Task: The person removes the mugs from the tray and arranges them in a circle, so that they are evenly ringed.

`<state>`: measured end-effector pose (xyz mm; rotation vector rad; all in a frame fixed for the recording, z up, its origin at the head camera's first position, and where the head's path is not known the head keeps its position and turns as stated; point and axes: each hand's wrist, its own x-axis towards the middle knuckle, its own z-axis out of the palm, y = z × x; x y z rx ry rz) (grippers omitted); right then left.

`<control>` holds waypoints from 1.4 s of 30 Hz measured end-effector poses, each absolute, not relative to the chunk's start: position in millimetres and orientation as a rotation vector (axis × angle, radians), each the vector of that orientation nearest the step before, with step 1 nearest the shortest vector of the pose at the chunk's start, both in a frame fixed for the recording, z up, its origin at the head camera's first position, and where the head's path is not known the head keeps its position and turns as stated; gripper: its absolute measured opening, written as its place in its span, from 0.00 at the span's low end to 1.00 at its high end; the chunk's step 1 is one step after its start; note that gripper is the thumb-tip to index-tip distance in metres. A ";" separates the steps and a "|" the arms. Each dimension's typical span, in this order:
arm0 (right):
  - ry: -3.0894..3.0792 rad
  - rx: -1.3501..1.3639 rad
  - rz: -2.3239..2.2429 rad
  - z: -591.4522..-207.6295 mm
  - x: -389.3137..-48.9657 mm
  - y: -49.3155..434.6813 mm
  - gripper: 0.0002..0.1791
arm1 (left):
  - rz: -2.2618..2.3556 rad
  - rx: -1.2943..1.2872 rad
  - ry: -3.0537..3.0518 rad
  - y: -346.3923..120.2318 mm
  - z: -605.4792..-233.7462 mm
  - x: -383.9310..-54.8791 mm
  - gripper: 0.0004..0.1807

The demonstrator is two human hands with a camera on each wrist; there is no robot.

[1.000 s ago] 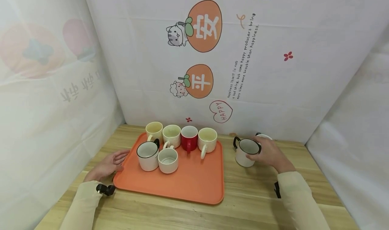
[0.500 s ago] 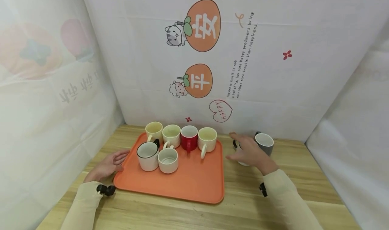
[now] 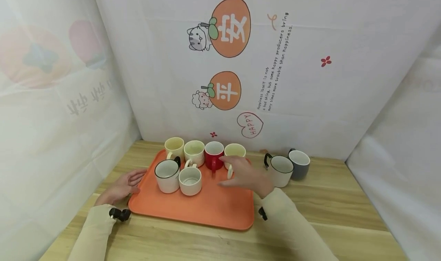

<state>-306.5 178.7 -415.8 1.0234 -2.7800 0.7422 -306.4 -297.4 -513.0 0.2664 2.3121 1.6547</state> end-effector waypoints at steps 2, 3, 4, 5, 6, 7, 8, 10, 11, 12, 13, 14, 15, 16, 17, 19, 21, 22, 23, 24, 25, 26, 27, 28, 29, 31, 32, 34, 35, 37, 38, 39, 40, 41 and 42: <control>-2.825 1.037 0.752 -417.9 -306.4 163.9 0.45 | 1.653 0.270 2.317 -297.5 -512.8 -307.2 0.47; -2.857 1.029 0.755 -418.8 -305.8 157.1 0.45 | 1.648 0.277 2.319 -297.6 -512.7 -307.6 0.47; -2.875 1.029 0.748 -419.9 -305.5 150.7 0.46 | 1.647 0.279 2.320 -297.5 -512.8 -307.9 0.47; -2.887 1.022 0.748 -421.4 -304.9 144.5 0.47 | 1.647 0.281 2.322 -297.6 -513.0 -308.2 0.47; -2.896 1.012 0.753 -422.9 -304.3 138.8 0.47 | 1.649 0.282 2.320 -297.6 -513.1 -308.4 0.47; -2.891 1.015 0.754 -425.2 -304.5 133.5 0.47 | 1.652 0.281 2.318 -297.7 -513.0 -308.4 0.48; -2.885 1.016 0.757 -428.0 -305.2 128.6 0.47 | 1.650 0.283 2.321 -297.9 -513.1 -308.4 0.48; -2.856 1.014 0.759 -434.2 -306.4 119.7 0.45 | 1.649 0.278 2.325 -298.2 -512.9 -308.1 0.48; -2.843 1.006 0.765 -438.0 -307.2 115.9 0.45 | 1.648 0.278 2.327 -298.5 -512.8 -308.0 0.47; -2.829 1.005 0.772 -441.8 -308.2 112.3 0.44 | 1.648 0.278 2.328 -298.6 -512.6 -307.8 0.47; -2.820 1.000 0.787 -445.8 -309.0 109.1 0.44 | 1.645 0.280 2.331 -299.0 -512.6 -307.6 0.47; -2.816 0.989 0.807 -449.6 -310.0 106.0 0.45 | 1.647 0.281 2.328 -299.3 -512.6 -307.5 0.48; -2.814 0.979 0.823 -453.5 -310.5 103.1 0.46 | 1.651 0.278 2.323 -299.5 -512.6 -307.3 0.48; -2.822 0.964 0.850 -456.8 -310.8 100.3 0.47 | 1.652 0.278 2.322 -299.8 -512.7 -307.1 0.48; -2.826 0.956 0.888 -459.8 -311.2 97.5 0.48 | 1.653 0.274 2.320 -300.1 -512.9 -306.9 0.48; -2.833 0.936 0.943 -464.8 -311.8 92.0 0.50 | 1.646 0.274 2.322 -300.9 -513.3 -306.5 0.48; -2.826 0.914 0.988 -469.1 -312.3 86.6 0.49 | 1.647 0.267 2.324 -301.1 -513.6 -306.2 0.48; -2.821 0.902 1.005 -471.0 -312.5 84.0 0.48 | 1.646 0.265 2.327 -301.1 -513.8 -306.1 0.48; -2.808 0.893 1.017 -473.2 -312.9 81.4 0.47 | 1.649 0.266 2.326 -300.8 -513.9 -306.0 0.48; -2.798 0.882 1.022 -475.6 -313.4 79.0 0.45 | 1.652 0.271 2.322 -300.4 -513.8 -306.0 0.48; -2.787 0.871 1.033 -478.0 -314.0 76.6 0.44 | 1.655 0.274 2.318 -300.0 -513.8 -306.0 0.49; -2.777 0.858 1.043 -480.2 -314.6 74.5 0.42 | 1.659 0.275 2.314 -299.5 -513.8 -306.1 0.49; -2.769 0.846 1.055 -481.4 -314.8 72.3 0.41 | 1.660 0.276 2.313 -299.2 -513.8 -306.3 0.49; -2.759 0.834 1.074 -482.4 -314.8 70.4 0.39 | 1.662 0.275 2.310 -299.0 -513.9 -306.5 0.49; -2.750 0.821 1.089 -482.9 -315.0 68.7 0.38 | 1.663 0.278 2.308 -298.9 -514.0 -306.7 0.49; -2.746 0.792 1.109 -482.1 -314.6 66.5 0.36 | 1.664 0.277 2.308 -298.9 -514.3 -307.4 0.49; -2.747 0.777 1.114 -480.7 -313.9 66.1 0.35 | 1.666 0.276 2.309 -298.9 -514.5 -307.8 0.49; -2.760 0.752 1.109 -478.7 -313.3 66.3 0.36 | 1.666 0.281 2.308 -298.9 -514.7 -308.3 0.49; -2.773 0.742 1.096 -477.6 -313.1 67.1 0.36 | 1.665 0.288 2.310 -298.9 -514.7 -308.3 0.49; -2.796 0.746 1.085 -474.1 -311.7 70.1 0.36 | 1.663 0.293 2.314 -299.2 -514.9 -308.1 0.49; -2.805 0.756 1.083 -472.4 -311.1 72.4 0.36 | 1.667 0.293 2.313 -299.2 -515.0 -308.0 0.49; -2.815 0.776 1.079 -470.9 -310.2 75.4 0.36 | 1.669 0.295 2.313 -299.2 -515.2 -307.8 0.49; -2.825 0.796 1.075 -469.2 -309.5 79.1 0.36 | 1.668 0.297 2.314 -299.2 -515.5 -307.6 0.49; -2.833 0.823 1.070 -467.1 -308.3 83.5 0.35 | 1.671 0.296 2.312 -299.0 -515.9 -307.4 0.49; -2.838 0.852 1.065 -465.2 -307.0 88.7 0.36 | 1.672 0.294 2.310 -298.8 -516.5 -307.4 0.49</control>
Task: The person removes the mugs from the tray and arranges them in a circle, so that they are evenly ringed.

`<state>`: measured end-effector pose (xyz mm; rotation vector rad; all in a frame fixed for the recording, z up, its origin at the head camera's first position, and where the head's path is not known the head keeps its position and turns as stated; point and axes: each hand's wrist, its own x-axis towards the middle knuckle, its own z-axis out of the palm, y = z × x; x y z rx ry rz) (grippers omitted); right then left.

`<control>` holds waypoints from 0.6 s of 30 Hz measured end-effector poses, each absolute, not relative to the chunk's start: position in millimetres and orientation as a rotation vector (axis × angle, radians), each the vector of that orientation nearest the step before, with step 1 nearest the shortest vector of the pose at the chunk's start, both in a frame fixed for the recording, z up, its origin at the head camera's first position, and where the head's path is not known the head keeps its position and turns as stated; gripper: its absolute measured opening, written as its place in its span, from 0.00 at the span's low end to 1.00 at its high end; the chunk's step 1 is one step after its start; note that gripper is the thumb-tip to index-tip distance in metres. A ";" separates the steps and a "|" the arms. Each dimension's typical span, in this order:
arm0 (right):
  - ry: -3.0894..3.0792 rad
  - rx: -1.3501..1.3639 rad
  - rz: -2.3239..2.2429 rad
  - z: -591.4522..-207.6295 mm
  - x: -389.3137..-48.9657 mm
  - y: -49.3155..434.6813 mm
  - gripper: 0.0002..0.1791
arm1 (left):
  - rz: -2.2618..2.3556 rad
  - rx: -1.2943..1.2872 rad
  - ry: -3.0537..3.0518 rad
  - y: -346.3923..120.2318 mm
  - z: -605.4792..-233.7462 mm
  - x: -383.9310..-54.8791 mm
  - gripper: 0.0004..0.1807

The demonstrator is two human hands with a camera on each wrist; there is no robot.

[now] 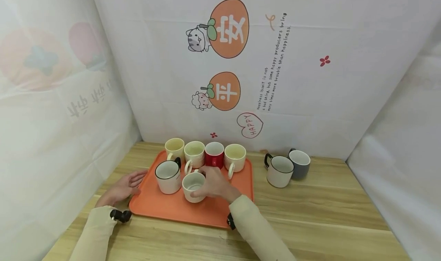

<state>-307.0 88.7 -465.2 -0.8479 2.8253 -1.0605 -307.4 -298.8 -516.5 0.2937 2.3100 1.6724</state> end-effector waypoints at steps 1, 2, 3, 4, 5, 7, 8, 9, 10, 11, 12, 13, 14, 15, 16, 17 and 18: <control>2.807 -0.877 -1.051 -463.4 -306.1 93.8 0.36 | 1.675 0.295 2.309 -299.3 -516.5 -307.2 0.49; 2.785 -0.901 -1.047 -462.1 -305.5 99.2 0.37 | 1.674 0.298 2.307 -299.9 -516.4 -307.0 0.49; 2.767 -0.924 -1.037 -460.4 -304.4 105.0 0.37 | 1.671 0.303 2.309 -300.6 -516.3 -306.8 0.49; 2.744 -0.938 -1.034 -458.6 -303.2 111.9 0.37 | 1.671 0.304 2.307 -300.2 -516.4 -306.5 0.49; 2.717 -0.954 -1.033 -456.6 -301.6 118.8 0.38 | 1.673 0.301 2.309 -299.8 -516.2 -306.1 0.49; 2.683 -0.991 -1.022 -453.8 -298.8 132.9 0.38 | 1.662 0.297 2.321 -299.6 -515.1 -304.9 0.49; 2.675 -1.015 -1.018 -452.5 -297.4 139.8 0.37 | 1.653 0.292 2.328 -299.7 -514.4 -304.4 0.49; 2.668 -1.040 -1.011 -451.2 -295.7 147.0 0.37 | 1.648 0.285 2.332 -299.7 -513.6 -303.8 0.48; 2.664 -1.056 -1.000 -448.9 -293.5 154.8 0.36 | 1.643 0.277 2.333 -299.6 -512.9 -303.4 0.48; 2.662 -1.079 -0.993 -447.2 -291.4 163.4 0.36 | 1.635 0.271 2.337 -299.6 -512.4 -303.2 0.48; 2.663 -1.106 -0.984 -445.6 -289.3 172.6 0.35 | 1.632 0.267 2.336 -299.3 -512.0 -303.1 0.48; 2.655 -1.128 -0.989 -443.3 -286.6 182.3 0.35 | 1.637 0.268 2.331 -298.9 -511.8 -303.1 0.48; 2.661 -1.141 -0.981 -441.0 -283.4 192.6 0.35 | 1.644 0.269 2.324 -298.5 -512.0 -303.4 0.48; 2.669 -1.157 -0.973 -438.7 -280.2 203.4 0.36 | 1.645 0.280 2.320 -298.1 -511.9 -303.6 0.48; 2.685 -1.164 -0.960 -435.6 -276.5 214.6 0.35 | 1.645 0.290 2.320 -297.7 -511.8 -303.7 0.48; 2.698 -1.180 -0.965 -433.4 -273.2 225.8 0.36 | 1.645 0.291 2.324 -297.3 -511.8 -303.7 0.48; 2.734 -1.185 -0.955 -430.3 -269.3 237.1 0.37 | 1.646 0.290 2.324 -296.9 -511.3 -303.4 0.48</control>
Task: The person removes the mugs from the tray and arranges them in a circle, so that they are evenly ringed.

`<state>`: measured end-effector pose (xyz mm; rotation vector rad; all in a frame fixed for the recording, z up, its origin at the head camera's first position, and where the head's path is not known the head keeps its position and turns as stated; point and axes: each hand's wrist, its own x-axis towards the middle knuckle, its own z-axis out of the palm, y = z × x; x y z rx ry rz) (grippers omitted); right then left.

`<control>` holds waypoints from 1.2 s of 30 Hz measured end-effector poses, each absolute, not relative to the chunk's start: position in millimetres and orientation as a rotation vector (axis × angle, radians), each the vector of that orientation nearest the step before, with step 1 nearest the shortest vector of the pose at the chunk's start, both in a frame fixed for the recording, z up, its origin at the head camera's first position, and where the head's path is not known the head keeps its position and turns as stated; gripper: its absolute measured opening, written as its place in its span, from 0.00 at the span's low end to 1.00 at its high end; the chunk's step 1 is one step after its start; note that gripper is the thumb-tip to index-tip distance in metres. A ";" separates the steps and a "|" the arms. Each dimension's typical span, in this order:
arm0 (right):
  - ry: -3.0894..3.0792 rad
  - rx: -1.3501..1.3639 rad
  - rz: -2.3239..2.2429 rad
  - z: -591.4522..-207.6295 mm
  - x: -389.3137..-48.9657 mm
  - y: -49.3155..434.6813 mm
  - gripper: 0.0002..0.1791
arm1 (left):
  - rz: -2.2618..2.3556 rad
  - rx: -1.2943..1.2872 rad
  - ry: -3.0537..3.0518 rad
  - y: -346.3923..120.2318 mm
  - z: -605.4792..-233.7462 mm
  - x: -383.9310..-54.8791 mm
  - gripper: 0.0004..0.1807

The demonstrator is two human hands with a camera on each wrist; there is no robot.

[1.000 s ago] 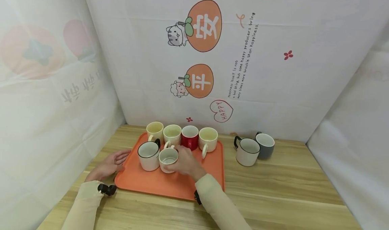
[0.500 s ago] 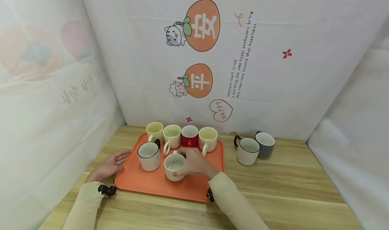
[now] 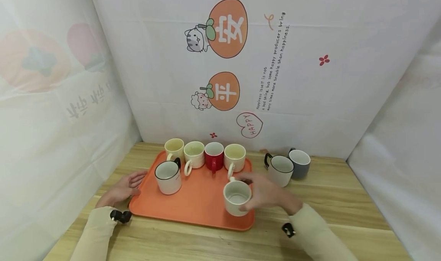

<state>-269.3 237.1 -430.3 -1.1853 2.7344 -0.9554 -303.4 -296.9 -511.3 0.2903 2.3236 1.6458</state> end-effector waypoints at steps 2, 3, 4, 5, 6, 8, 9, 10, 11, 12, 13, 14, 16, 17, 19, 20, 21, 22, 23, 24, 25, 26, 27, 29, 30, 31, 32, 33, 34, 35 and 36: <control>2.820 -1.173 -0.924 -423.4 -260.7 261.0 0.38 | 1.632 0.292 2.327 -296.0 -511.0 -303.4 0.48; 2.863 -1.169 -0.914 -420.1 -257.0 273.6 0.39 | 1.623 0.289 2.330 -295.6 -510.5 -303.3 0.48; 2.902 -1.148 -0.900 -416.3 -253.0 286.0 0.39 | 1.618 0.280 2.332 -295.4 -510.2 -303.1 0.48; 2.945 -1.137 -0.881 -413.3 -249.5 298.8 0.40 | 1.618 0.272 2.328 -295.1 -509.8 -303.1 0.48; 2.984 -1.121 -0.861 -410.4 -246.2 311.5 0.40 | 1.616 0.274 2.324 -294.9 -509.2 -303.1 0.49; 3.031 -1.105 -0.832 -406.0 -241.0 335.2 0.40 | 1.617 0.278 2.318 -295.0 -508.4 -303.3 0.49; 3.050 -1.099 -0.820 -404.2 -238.8 346.6 0.40 | 1.622 0.278 2.315 -294.7 -507.9 -303.4 0.50; 3.066 -1.092 -0.809 -402.7 -236.8 357.2 0.40 | 1.619 0.283 2.316 -294.5 -507.3 -303.6 0.50; 3.079 -1.085 -0.811 -401.6 -235.0 367.3 0.39 | 1.621 0.285 2.314 -294.1 -507.0 -303.9 0.50; 3.091 -1.068 -0.814 -401.1 -233.5 376.9 0.39 | 1.619 0.286 2.316 -293.6 -506.7 -304.1 0.50; 3.113 -1.040 -0.805 -401.2 -232.3 386.6 0.39 | 1.618 0.285 2.317 -293.1 -506.2 -304.1 0.50; 3.123 -1.015 -0.817 -401.3 -231.7 395.4 0.39 | 1.617 0.286 2.317 -292.7 -506.0 -304.0 0.50; 3.153 -0.914 -0.817 -403.3 -230.7 412.0 0.39 | 1.603 0.304 2.323 -292.1 -505.7 -303.6 0.50; 3.168 -0.861 -0.809 -404.6 -230.9 419.8 0.40 | 1.606 0.306 2.322 -291.7 -505.8 -303.5 0.49; 3.204 -0.754 -0.757 -407.0 -232.0 434.7 0.41 | 1.603 0.316 2.323 -291.5 -506.1 -303.2 0.50; 3.219 -0.695 -0.744 -408.5 -233.1 441.2 0.41 | 1.597 0.326 2.324 -291.5 -506.7 -303.3 0.50; 3.232 -0.635 -0.715 -410.0 -234.2 448.1 0.42 | 1.593 0.330 2.324 -291.5 -507.2 -303.4 0.50; 3.243 -0.592 -0.689 -411.2 -236.2 454.6 0.43 | 1.599 0.320 2.320 -291.5 -507.4 -303.4 0.49; 3.251 -0.552 -0.673 -412.5 -238.8 460.7 0.43 | 1.600 0.314 2.318 -291.5 -507.6 -303.4 0.49; 3.254 -0.509 -0.655 -414.0 -241.4 466.5 0.44 | 1.597 0.313 2.315 -291.7 -507.8 -303.5 0.49; 3.257 -0.463 -0.649 -415.5 -244.3 472.1 0.45 | 1.593 0.310 2.314 -291.6 -507.8 -303.4 0.49; 3.256 -0.426 -0.652 -417.1 -247.4 477.7 0.45 | 1.593 0.305 2.311 -291.4 -507.9 -303.4 0.49; 3.258 -0.398 -0.641 -418.0 -250.5 482.9 0.45 | 1.596 0.299 2.308 -291.2 -507.8 -303.3 0.49; 3.262 -0.344 -0.622 -420.2 -257.3 492.3 0.45 | 1.591 0.301 2.309 -291.0 -507.7 -303.2 0.49; 3.269 -0.315 -0.619 -421.0 -260.8 496.5 0.46 | 1.591 0.301 2.309 -291.0 -507.9 -303.3 0.49; 3.277 -0.290 -0.619 -421.6 -264.4 500.4 0.46 | 1.590 0.300 2.312 -291.0 -507.9 -303.3 0.49; 3.281 -0.270 -0.618 -422.2 -267.8 503.6 0.46 | 1.588 0.300 2.315 -291.1 -508.0 -303.5 0.49; 3.283 -0.250 -0.615 -422.8 -271.2 506.5 0.46 | 1.587 0.301 2.317 -291.4 -508.1 -303.7 0.49; 3.286 -0.240 -0.619 -423.5 -274.5 508.5 0.46 | 1.586 0.302 2.319 -291.7 -507.9 -304.0 0.49; 3.287 -0.218 -0.627 -424.5 -277.7 510.4 0.46 | 1.584 0.306 2.319 -292.0 -507.7 -304.2 0.49; 3.301 -0.200 -0.629 -425.8 -281.1 512.1 0.45 | 1.582 0.306 2.319 -292.3 -507.2 -304.5 0.49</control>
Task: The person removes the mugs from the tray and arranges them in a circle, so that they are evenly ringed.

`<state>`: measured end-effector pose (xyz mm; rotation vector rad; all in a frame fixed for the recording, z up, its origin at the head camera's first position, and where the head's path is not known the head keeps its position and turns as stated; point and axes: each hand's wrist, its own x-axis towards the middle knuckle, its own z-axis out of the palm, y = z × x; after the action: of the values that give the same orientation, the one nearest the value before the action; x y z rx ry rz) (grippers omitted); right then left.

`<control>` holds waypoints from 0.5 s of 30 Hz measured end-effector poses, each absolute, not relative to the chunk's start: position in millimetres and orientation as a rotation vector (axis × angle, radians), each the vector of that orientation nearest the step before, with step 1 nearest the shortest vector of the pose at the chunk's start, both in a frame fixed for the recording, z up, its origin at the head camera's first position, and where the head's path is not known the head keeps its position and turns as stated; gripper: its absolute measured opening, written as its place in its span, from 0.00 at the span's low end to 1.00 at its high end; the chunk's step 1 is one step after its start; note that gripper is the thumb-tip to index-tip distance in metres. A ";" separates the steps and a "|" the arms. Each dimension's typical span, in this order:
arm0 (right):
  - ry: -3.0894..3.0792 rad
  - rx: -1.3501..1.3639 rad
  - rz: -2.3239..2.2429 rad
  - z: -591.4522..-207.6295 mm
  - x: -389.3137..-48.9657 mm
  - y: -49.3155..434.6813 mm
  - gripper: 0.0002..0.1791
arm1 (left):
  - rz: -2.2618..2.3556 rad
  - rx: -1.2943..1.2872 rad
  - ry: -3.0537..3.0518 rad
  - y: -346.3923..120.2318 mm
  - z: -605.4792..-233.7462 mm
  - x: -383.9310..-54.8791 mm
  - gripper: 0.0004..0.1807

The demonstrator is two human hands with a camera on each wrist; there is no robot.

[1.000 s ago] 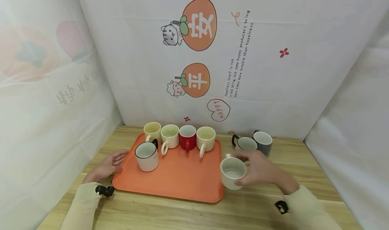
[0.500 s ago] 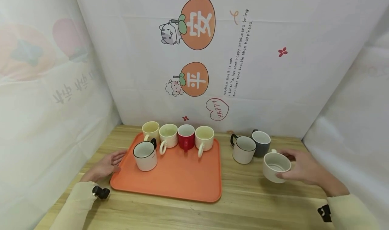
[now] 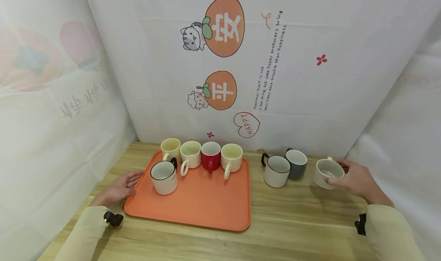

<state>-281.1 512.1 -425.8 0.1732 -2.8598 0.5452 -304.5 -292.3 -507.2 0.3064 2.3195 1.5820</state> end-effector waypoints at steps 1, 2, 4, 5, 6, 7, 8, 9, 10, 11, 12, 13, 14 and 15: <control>-2.853 0.165 0.549 -427.9 -284.4 513.2 0.45 | 1.574 0.309 2.323 -292.7 -506.6 -304.6 0.49; -2.842 0.158 0.557 -430.4 -287.6 514.1 0.44 | 1.572 0.308 2.322 -292.8 -505.9 -304.8 0.49; -2.812 0.147 0.574 -436.4 -293.9 515.6 0.42 | 1.573 0.304 2.319 -292.7 -504.6 -305.0 0.49; -2.800 0.140 0.580 -440.0 -296.8 516.6 0.40 | 1.573 0.308 2.316 -292.7 -503.9 -305.1 0.49; -2.787 0.137 0.585 -443.7 -299.7 517.4 0.39 | 1.573 0.310 2.315 -292.5 -503.5 -305.2 0.49; -2.786 0.131 0.592 -447.3 -302.0 518.0 0.39 | 1.575 0.313 2.312 -292.3 -503.2 -305.3 0.49; -2.784 0.124 0.599 -451.0 -304.2 518.5 0.39 | 1.579 0.317 2.312 -292.0 -503.2 -305.5 0.49; -2.785 0.114 0.599 -454.4 -306.1 518.9 0.38 | 1.578 0.324 2.316 -291.9 -503.4 -305.7 0.49; -2.792 0.104 0.597 -457.8 -308.1 519.2 0.38 | 1.575 0.333 2.317 -291.9 -503.6 -305.9 0.48; -2.800 0.100 0.601 -460.7 -309.6 519.4 0.38 | 1.574 0.335 2.321 -292.0 -504.1 -306.1 0.48; -2.808 0.093 0.603 -463.6 -311.2 519.1 0.39 | 1.573 0.329 2.326 -292.1 -504.6 -306.2 0.48; -2.818 0.086 0.608 -466.4 -312.9 518.9 0.38 | 1.571 0.325 2.331 -292.4 -505.1 -306.2 0.48; -2.827 0.085 0.618 -468.8 -314.4 518.4 0.38 | 1.566 0.322 2.336 -292.8 -505.6 -306.3 0.48; -2.835 0.084 0.623 -471.2 -315.8 517.8 0.37 | 1.564 0.315 2.336 -293.3 -506.0 -306.0 0.48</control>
<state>-315.8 517.8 -471.2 0.0836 -2.8349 0.6227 -306.0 -293.3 -506.0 0.3146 2.3365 1.5645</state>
